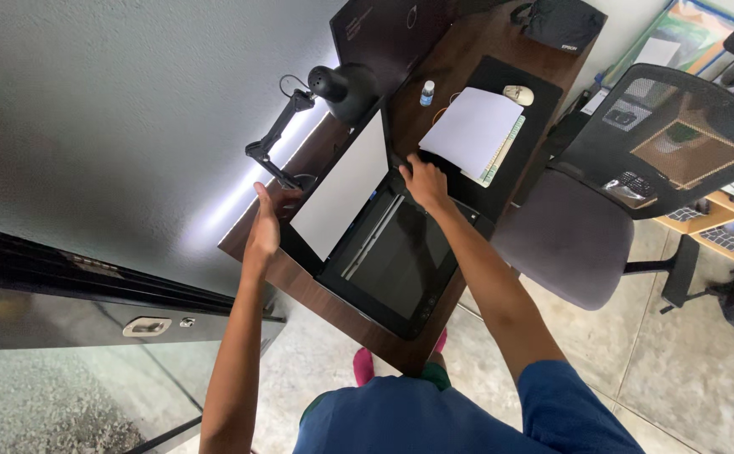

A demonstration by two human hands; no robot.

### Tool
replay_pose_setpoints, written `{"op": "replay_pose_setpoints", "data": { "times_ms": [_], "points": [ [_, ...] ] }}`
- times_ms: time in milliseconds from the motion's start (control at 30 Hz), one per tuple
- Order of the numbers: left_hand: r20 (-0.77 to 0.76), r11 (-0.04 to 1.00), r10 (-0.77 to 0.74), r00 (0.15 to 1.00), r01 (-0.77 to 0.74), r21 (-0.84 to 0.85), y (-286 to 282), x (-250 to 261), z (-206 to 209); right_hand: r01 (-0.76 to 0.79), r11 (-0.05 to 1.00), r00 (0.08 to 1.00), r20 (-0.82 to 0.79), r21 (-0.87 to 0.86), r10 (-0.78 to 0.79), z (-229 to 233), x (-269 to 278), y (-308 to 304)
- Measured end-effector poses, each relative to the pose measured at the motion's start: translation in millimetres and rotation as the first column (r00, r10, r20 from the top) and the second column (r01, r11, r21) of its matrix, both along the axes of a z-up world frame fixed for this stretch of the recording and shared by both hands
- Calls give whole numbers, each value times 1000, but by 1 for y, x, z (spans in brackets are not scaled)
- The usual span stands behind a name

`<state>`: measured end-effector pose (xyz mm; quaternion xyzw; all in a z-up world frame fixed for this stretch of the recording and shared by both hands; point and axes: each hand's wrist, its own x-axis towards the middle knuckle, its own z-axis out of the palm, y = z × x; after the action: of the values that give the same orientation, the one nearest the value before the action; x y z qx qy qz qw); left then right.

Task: The person picks up a stack of white paper from the desk, aligns and squares the sheets by hand, and places the stack into the paper tray of a printer on the desk. They close the tray, press buttons on the printer's control panel, then lift the scanner lid and open the ink cartridge access cover.

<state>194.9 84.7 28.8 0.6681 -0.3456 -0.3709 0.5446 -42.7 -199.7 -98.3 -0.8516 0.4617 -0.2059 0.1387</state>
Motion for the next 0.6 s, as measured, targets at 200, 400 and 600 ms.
{"op": "replay_pose_setpoints", "data": {
  "times_ms": [200,400,600],
  "points": [
    [-2,1000,-3,1000,3,-23,-3,1,-2,-6,996,991,-133,90,18,-48,-2,13],
    [47,999,21,999,-22,32,0,-3,3,-267,956,956,-93,122,279,-39,16,97],
    [75,999,9,997,-11,31,1,-8,10,-581,695,752,-46,423,657,11,13,198]
  ]
}}
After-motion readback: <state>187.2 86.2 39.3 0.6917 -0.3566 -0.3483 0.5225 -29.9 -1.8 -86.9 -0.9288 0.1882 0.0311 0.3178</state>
